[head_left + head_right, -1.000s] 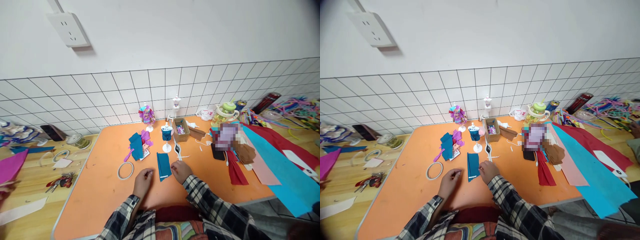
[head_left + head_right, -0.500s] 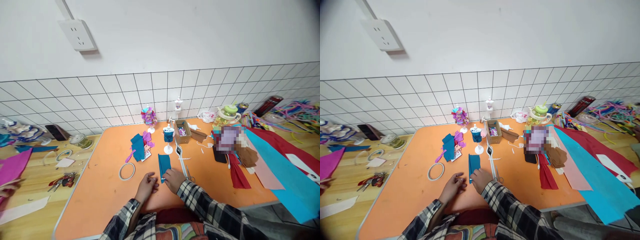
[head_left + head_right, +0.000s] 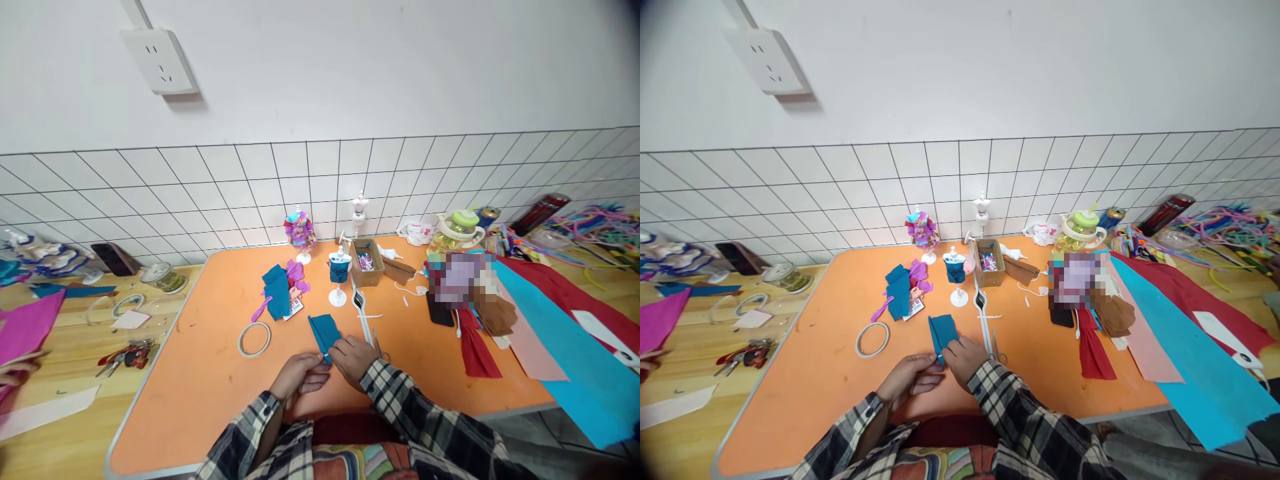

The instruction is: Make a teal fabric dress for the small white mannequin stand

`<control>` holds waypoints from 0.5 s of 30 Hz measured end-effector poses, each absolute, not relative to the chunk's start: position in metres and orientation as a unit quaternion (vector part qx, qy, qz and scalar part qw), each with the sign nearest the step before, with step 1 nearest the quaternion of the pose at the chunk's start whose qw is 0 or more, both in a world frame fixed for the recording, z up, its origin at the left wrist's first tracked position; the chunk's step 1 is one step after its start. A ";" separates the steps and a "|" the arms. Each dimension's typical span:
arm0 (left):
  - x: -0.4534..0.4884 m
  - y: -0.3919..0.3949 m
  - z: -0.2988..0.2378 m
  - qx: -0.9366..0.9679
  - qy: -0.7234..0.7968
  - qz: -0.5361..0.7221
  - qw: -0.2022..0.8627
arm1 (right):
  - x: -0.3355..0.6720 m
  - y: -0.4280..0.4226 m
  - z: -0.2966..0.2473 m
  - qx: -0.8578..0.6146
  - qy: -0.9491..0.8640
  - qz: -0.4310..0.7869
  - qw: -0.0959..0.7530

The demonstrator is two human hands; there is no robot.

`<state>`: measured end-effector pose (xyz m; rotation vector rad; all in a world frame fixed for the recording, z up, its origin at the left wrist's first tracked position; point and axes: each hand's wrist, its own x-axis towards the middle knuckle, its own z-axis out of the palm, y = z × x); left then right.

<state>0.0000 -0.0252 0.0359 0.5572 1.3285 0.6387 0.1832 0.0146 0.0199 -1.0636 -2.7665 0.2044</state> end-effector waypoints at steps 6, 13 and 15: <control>0.000 -0.024 0.024 0.266 0.601 0.290 0.696 | 0.183 0.008 0.022 -0.358 -0.926 0.070 0.098; 0.006 -0.023 0.026 0.385 0.593 0.355 0.611 | 0.183 0.008 0.030 -0.445 -0.846 0.213 0.203; 0.006 -0.023 0.031 0.424 0.589 0.374 0.577 | 0.181 0.007 0.037 -0.478 -0.804 0.273 0.223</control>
